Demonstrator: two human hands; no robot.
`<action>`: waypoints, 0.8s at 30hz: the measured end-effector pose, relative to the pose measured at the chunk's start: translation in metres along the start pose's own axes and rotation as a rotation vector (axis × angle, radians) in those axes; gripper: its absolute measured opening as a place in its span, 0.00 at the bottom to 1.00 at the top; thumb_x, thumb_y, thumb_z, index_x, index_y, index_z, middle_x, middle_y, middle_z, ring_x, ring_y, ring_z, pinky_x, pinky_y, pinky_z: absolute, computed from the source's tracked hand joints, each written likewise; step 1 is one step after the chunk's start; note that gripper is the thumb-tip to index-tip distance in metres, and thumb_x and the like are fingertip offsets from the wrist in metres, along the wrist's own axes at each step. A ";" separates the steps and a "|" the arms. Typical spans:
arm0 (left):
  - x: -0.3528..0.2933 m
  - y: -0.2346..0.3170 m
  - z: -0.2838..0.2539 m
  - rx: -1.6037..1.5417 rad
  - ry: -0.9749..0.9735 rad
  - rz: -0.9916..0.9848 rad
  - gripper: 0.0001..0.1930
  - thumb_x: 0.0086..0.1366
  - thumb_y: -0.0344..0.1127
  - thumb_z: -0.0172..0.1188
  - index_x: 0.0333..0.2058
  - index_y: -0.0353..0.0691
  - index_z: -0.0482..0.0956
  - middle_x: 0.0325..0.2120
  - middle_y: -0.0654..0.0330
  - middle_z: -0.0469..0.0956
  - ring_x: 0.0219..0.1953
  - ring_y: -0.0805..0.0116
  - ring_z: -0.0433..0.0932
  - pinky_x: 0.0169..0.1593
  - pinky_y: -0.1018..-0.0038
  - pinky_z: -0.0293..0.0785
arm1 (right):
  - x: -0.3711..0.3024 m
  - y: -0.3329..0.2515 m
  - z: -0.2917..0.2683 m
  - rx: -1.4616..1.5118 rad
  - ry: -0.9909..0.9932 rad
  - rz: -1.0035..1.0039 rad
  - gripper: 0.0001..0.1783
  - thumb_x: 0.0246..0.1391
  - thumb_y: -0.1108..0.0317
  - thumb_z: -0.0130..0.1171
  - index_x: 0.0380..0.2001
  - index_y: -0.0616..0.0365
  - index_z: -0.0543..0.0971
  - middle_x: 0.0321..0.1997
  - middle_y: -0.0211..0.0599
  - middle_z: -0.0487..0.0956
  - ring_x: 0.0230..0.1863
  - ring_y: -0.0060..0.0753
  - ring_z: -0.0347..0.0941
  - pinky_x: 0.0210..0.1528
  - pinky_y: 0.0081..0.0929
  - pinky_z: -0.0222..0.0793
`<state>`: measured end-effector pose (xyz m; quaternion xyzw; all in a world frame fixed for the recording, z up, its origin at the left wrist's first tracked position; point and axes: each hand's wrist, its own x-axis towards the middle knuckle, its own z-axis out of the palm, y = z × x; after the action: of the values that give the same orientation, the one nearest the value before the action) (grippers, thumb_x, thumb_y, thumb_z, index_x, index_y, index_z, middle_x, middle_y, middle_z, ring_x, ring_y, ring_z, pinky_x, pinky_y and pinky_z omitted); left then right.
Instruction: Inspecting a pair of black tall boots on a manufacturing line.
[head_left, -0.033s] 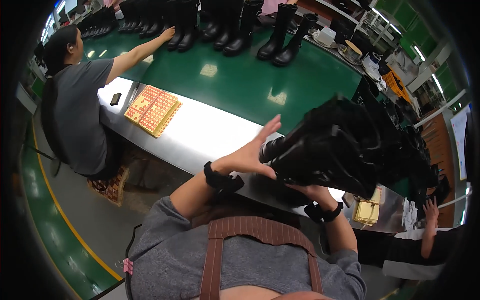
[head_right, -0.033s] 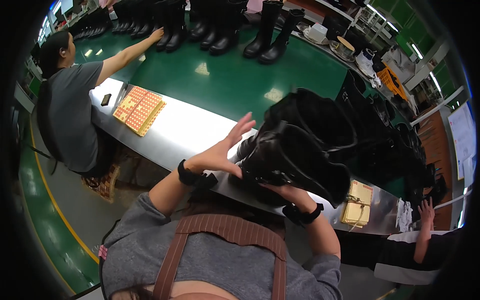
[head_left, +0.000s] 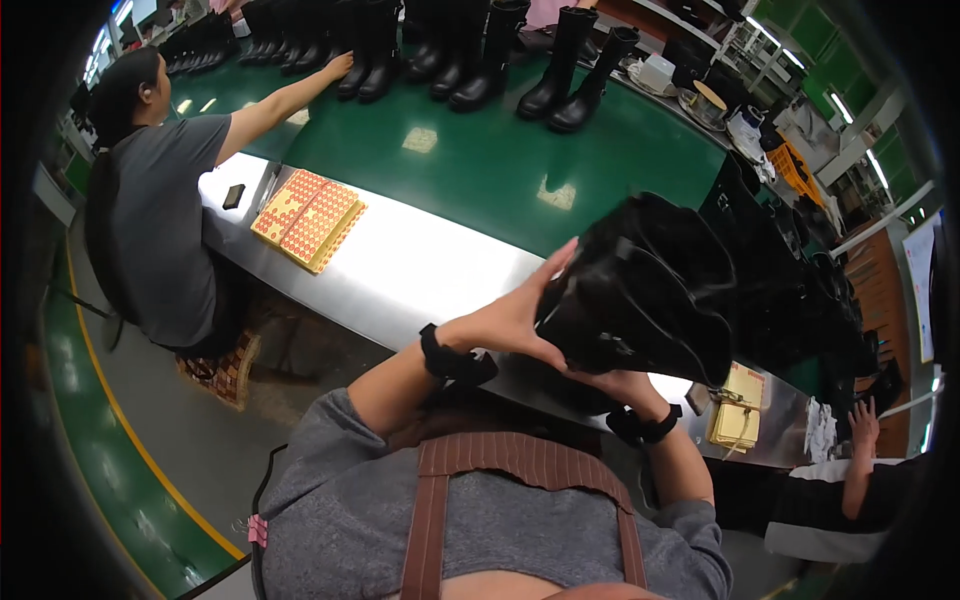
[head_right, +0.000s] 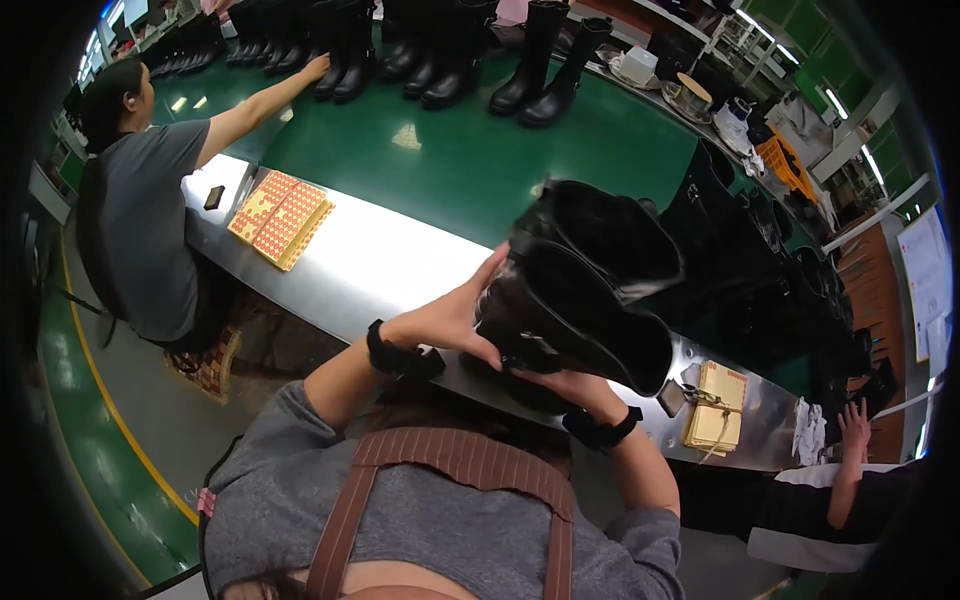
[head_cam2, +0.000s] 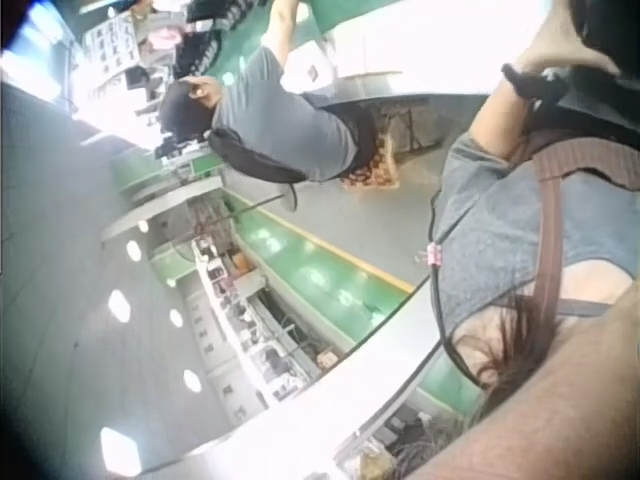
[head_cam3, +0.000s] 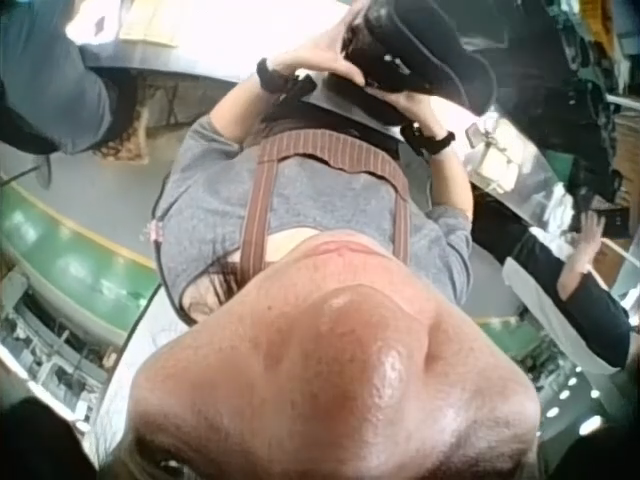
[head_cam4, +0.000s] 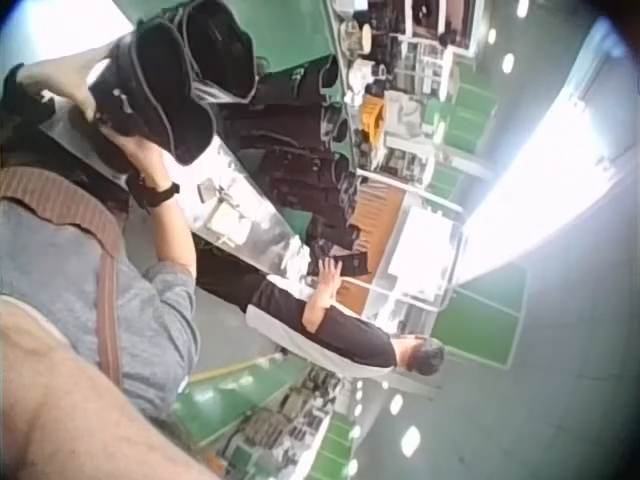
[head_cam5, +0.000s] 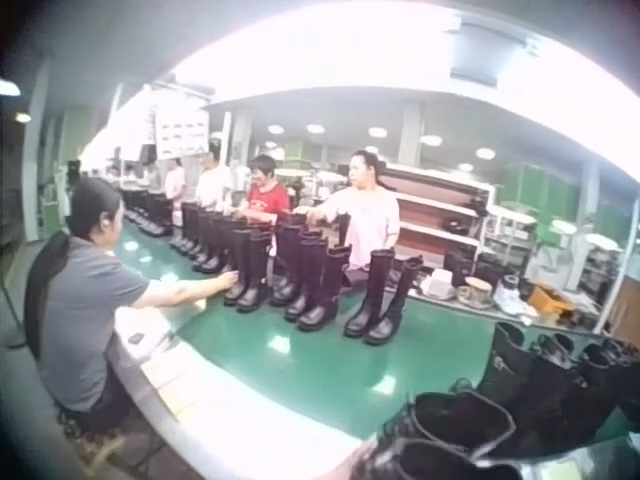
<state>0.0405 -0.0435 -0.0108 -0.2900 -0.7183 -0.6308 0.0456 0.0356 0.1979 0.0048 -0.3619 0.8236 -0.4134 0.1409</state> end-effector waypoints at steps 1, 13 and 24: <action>0.007 0.002 0.005 -0.047 0.006 -0.026 0.68 0.36 0.45 0.80 0.68 0.37 0.37 0.65 0.46 0.51 0.68 0.55 0.51 0.68 0.65 0.48 | 0.004 0.003 0.006 0.123 0.048 0.062 0.39 0.42 0.58 0.73 0.58 0.55 0.70 0.61 0.41 0.68 0.62 0.42 0.64 0.64 0.35 0.60; 0.014 -0.009 0.016 -0.164 0.082 -0.141 0.57 0.38 0.38 0.79 0.64 0.35 0.51 0.59 0.49 0.62 0.63 0.58 0.61 0.65 0.65 0.57 | -0.023 -0.112 -0.104 -0.634 0.460 -0.454 0.42 0.20 0.55 0.80 0.45 0.46 0.72 0.63 0.54 0.62 0.65 0.61 0.58 0.63 0.51 0.57; 0.005 -0.004 0.007 -0.157 0.073 -0.148 0.54 0.40 0.38 0.78 0.64 0.36 0.54 0.58 0.52 0.64 0.62 0.59 0.62 0.66 0.66 0.55 | 0.024 -0.168 -0.136 -0.730 -0.179 -0.359 0.17 0.28 0.59 0.76 0.24 0.55 0.84 0.34 0.43 0.78 0.33 0.43 0.75 0.35 0.35 0.71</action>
<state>0.0363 -0.0351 -0.0138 -0.2157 -0.6840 -0.6968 0.0024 0.0272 0.1928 0.2220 -0.5604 0.8244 -0.0793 0.0001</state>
